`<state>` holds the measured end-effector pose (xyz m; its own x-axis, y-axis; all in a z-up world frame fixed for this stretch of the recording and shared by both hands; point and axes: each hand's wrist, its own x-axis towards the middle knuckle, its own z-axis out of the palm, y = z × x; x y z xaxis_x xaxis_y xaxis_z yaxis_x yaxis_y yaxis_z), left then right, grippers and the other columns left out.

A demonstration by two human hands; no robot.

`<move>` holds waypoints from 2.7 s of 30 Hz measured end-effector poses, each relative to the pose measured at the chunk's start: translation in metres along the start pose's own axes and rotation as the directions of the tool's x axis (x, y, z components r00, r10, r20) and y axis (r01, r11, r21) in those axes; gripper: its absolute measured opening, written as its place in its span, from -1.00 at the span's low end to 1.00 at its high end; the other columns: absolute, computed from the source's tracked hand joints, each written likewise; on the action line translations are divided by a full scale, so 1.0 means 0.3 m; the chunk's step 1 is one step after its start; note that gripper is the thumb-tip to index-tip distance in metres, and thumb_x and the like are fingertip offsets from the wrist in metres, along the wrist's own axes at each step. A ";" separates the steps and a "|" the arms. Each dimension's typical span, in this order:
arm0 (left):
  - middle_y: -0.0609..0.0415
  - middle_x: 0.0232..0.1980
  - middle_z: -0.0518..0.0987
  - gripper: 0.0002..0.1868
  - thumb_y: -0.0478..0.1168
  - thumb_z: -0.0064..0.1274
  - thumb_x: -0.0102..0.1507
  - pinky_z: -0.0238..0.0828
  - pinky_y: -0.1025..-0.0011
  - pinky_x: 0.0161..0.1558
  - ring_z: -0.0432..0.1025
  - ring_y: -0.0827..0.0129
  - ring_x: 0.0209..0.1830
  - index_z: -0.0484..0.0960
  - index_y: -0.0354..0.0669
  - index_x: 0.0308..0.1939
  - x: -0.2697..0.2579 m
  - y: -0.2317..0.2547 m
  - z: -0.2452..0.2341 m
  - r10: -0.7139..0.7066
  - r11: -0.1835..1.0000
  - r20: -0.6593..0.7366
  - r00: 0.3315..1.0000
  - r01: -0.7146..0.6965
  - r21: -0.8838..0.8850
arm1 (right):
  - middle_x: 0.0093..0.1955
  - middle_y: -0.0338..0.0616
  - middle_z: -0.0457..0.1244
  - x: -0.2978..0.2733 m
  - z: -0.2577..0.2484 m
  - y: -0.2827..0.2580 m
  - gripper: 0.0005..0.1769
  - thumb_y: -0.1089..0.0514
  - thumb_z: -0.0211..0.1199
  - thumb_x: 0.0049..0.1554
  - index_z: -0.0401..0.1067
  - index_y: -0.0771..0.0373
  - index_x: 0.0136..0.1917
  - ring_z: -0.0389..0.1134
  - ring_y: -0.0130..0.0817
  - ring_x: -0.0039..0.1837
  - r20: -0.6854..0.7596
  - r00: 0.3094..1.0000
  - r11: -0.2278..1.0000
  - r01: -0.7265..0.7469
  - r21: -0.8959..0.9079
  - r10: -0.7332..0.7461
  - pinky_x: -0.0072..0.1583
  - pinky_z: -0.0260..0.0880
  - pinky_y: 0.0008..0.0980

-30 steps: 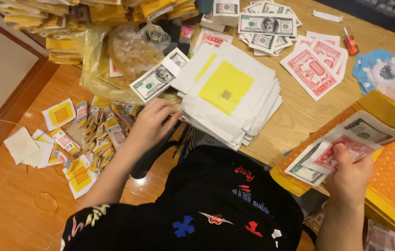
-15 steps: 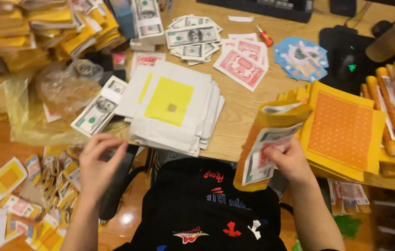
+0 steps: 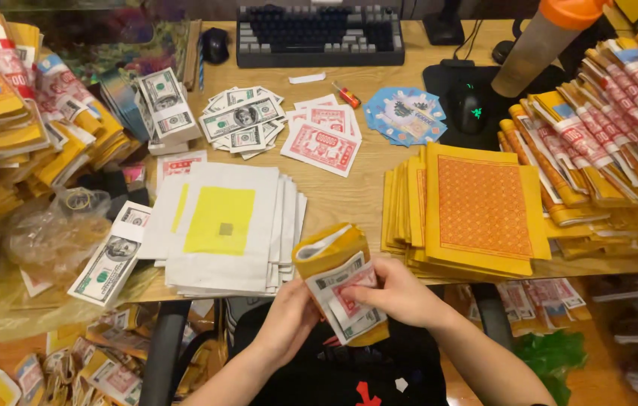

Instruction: The person places stacks of paper money into yellow envelopes, folds the flaps, and sets them aside. The person repeats this process with multiple envelopes and different denominations of paper money.

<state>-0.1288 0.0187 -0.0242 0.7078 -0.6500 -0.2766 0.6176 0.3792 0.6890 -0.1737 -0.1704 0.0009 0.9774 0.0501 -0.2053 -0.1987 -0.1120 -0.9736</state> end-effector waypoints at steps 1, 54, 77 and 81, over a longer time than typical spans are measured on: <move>-0.01 -0.33 0.60 -0.71 -0.12 -0.07 0.33 0.22 0.47 -0.46 0.34 0.43 -0.48 0.61 -0.31 -0.24 -0.002 0.004 0.016 -0.001 1.000 -0.002 1.000 0.001 0.002 | -0.07 -0.21 0.41 -0.003 -0.001 -0.007 -0.77 0.18 0.39 -0.01 0.54 0.29 -0.07 0.38 -0.52 -0.07 0.001 1.000 1.000 0.000 0.002 0.000 -0.01 0.43 -0.50; 0.10 -0.22 0.63 -0.81 -0.28 0.13 0.23 0.46 0.38 -0.08 0.44 0.50 -0.15 0.62 -0.20 -0.08 0.091 0.144 0.155 0.537 0.589 0.260 0.803 -0.577 0.566 | -0.20 -0.03 0.39 -0.001 -0.053 -0.131 -0.56 0.43 0.50 -0.21 0.53 0.42 -0.01 0.35 -0.40 -0.12 -0.487 0.842 0.958 0.285 0.041 -0.230 0.00 0.43 -0.38; 0.21 -0.65 0.37 -0.79 -0.22 -0.16 0.37 0.29 0.62 -0.38 0.24 0.59 -0.59 0.39 -0.26 0.02 0.045 0.330 0.278 0.430 0.733 0.519 0.739 -0.621 0.277 | -0.19 -0.06 0.27 0.128 -0.048 -0.220 -0.76 0.44 0.36 -0.01 0.42 0.31 -0.06 0.35 -0.02 -0.08 -0.124 0.483 0.349 0.411 -0.842 -0.867 0.00 0.38 -0.16; 0.09 -0.69 0.34 -0.38 -0.21 -0.14 0.31 0.37 0.55 -0.42 0.21 0.50 -0.71 0.13 -0.43 0.40 0.003 0.382 0.268 0.509 0.772 0.573 0.642 -0.635 0.026 | -0.06 -0.01 0.33 0.103 -0.022 -0.291 -0.77 0.49 0.29 0.03 0.44 0.35 -0.04 0.39 0.03 0.03 -0.100 0.452 0.370 0.563 -0.739 -0.887 0.13 0.39 -0.09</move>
<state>-0.0851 0.0086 0.1085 0.5722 -0.6021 0.5568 0.0191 0.6886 0.7249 -0.1257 -0.1657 0.0801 0.6248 0.0231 0.7805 0.5297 -0.7469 -0.4019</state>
